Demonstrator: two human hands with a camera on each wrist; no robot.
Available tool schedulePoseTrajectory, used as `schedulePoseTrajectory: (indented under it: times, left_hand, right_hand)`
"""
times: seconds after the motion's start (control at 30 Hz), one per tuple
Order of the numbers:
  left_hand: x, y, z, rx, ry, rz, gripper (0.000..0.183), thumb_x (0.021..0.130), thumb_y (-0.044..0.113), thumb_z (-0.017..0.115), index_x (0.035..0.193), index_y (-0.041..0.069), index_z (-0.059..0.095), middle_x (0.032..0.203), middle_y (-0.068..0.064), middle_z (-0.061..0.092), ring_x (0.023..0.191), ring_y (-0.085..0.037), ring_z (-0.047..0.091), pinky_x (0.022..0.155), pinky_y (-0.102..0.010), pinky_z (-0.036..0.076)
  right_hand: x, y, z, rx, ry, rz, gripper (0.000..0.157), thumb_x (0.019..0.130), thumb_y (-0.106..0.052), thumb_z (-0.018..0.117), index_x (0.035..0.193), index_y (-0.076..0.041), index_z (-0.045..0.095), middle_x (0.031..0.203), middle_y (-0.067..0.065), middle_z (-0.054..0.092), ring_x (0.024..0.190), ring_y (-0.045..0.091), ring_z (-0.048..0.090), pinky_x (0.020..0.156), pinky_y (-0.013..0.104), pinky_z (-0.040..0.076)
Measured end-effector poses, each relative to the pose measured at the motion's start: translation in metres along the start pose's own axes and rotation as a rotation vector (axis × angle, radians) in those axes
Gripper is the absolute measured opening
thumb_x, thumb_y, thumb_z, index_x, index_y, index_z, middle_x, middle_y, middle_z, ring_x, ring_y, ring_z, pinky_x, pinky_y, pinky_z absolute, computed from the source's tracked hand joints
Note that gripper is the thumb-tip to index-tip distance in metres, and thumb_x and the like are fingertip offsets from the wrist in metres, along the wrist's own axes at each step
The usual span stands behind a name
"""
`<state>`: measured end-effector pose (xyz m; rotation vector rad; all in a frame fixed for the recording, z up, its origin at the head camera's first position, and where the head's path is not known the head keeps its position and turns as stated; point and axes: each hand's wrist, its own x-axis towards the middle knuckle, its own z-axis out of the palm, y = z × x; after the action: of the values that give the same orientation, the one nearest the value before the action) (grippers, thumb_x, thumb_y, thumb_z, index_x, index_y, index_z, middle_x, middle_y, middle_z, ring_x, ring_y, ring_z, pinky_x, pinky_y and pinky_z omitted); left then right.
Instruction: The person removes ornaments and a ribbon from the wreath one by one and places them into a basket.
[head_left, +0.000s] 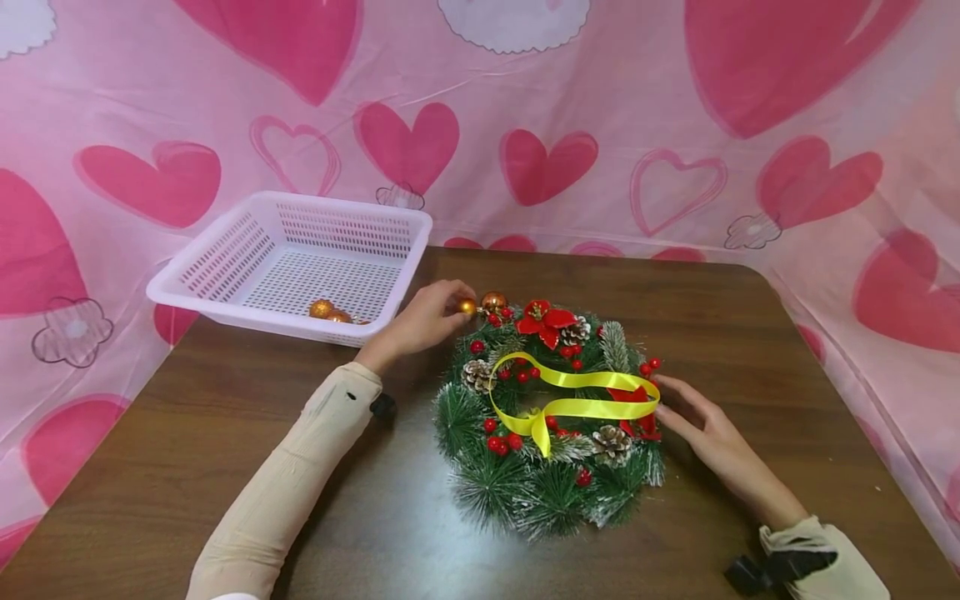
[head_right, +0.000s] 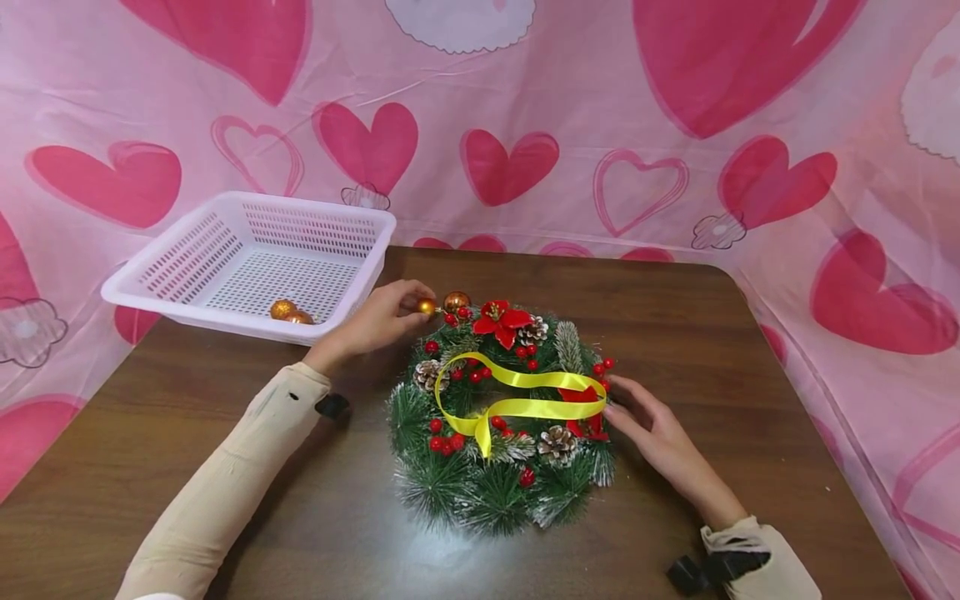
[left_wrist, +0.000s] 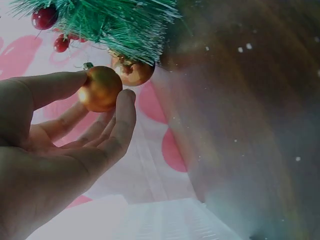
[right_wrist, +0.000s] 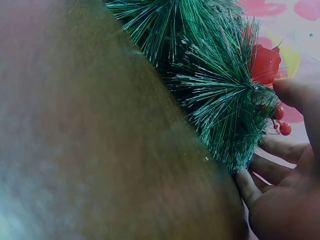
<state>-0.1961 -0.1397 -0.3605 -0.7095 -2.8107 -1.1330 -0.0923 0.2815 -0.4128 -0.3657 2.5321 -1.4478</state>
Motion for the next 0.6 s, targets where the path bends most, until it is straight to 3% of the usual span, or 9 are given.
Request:
schedulePoseTrajectory:
  times: [0.13, 0.23, 0.37, 0.47, 0.6]
  left_hand:
    - [0.0, 0.0, -0.002, -0.004, 0.019, 0.01, 0.03, 0.092, 0.005, 0.068, 0.12, -0.002, 0.062, 0.111, -0.014, 0.067, 0.102, -0.027, 0.066, 0.093, -0.04, 0.053]
    - [0.0, 0.002, -0.004, -0.001, 0.029, 0.024, 0.029, 0.092, 0.006, 0.068, 0.12, -0.002, 0.062, 0.11, -0.014, 0.069, 0.101, -0.027, 0.066, 0.092, -0.039, 0.053]
    - [0.0, 0.005, -0.006, -0.009, 0.024, 0.036, 0.028, 0.093, 0.005, 0.068, 0.119, -0.002, 0.062, 0.109, -0.014, 0.069, 0.102, -0.027, 0.066, 0.092, -0.04, 0.053]
    - [-0.001, 0.008, -0.009, -0.02, 0.022, 0.047, 0.027, 0.093, 0.005, 0.067, 0.118, -0.002, 0.063, 0.109, -0.014, 0.069, 0.102, -0.028, 0.066, 0.092, -0.043, 0.053]
    - [-0.003, 0.013, -0.013, -0.028, 0.022, 0.058, 0.025, 0.093, 0.005, 0.067, 0.118, -0.001, 0.063, 0.11, -0.015, 0.069, 0.103, -0.028, 0.066, 0.091, -0.044, 0.054]
  right_hand:
    - [0.0, 0.0, 0.0, -0.006, 0.001, 0.01, 0.054, 0.104, -0.029, 0.054, 0.151, -0.007, 0.038, 0.154, 0.018, 0.036, 0.14, 0.04, 0.03, 0.105, 0.07, 0.03]
    - [0.0, 0.0, 0.0, -0.016, 0.002, 0.009, 0.054, 0.104, -0.03, 0.053, 0.151, -0.008, 0.038, 0.153, 0.017, 0.038, 0.139, 0.036, 0.034, 0.109, 0.043, 0.039]
    - [0.0, 0.002, 0.0, -0.039, 0.004, -0.009, 0.052, 0.104, -0.029, 0.053, 0.15, -0.009, 0.039, 0.151, 0.015, 0.041, 0.132, 0.011, 0.041, 0.091, 0.007, 0.037]
    - [0.0, 0.002, 0.0, -0.035, 0.006, -0.023, 0.051, 0.104, -0.028, 0.053, 0.15, -0.009, 0.04, 0.15, 0.015, 0.042, 0.125, -0.005, 0.04, 0.091, 0.007, 0.038]
    - [0.001, 0.002, 0.0, -0.035, 0.009, -0.025, 0.051, 0.104, -0.028, 0.053, 0.149, -0.009, 0.041, 0.149, 0.016, 0.044, 0.122, -0.008, 0.04, 0.091, 0.007, 0.038]
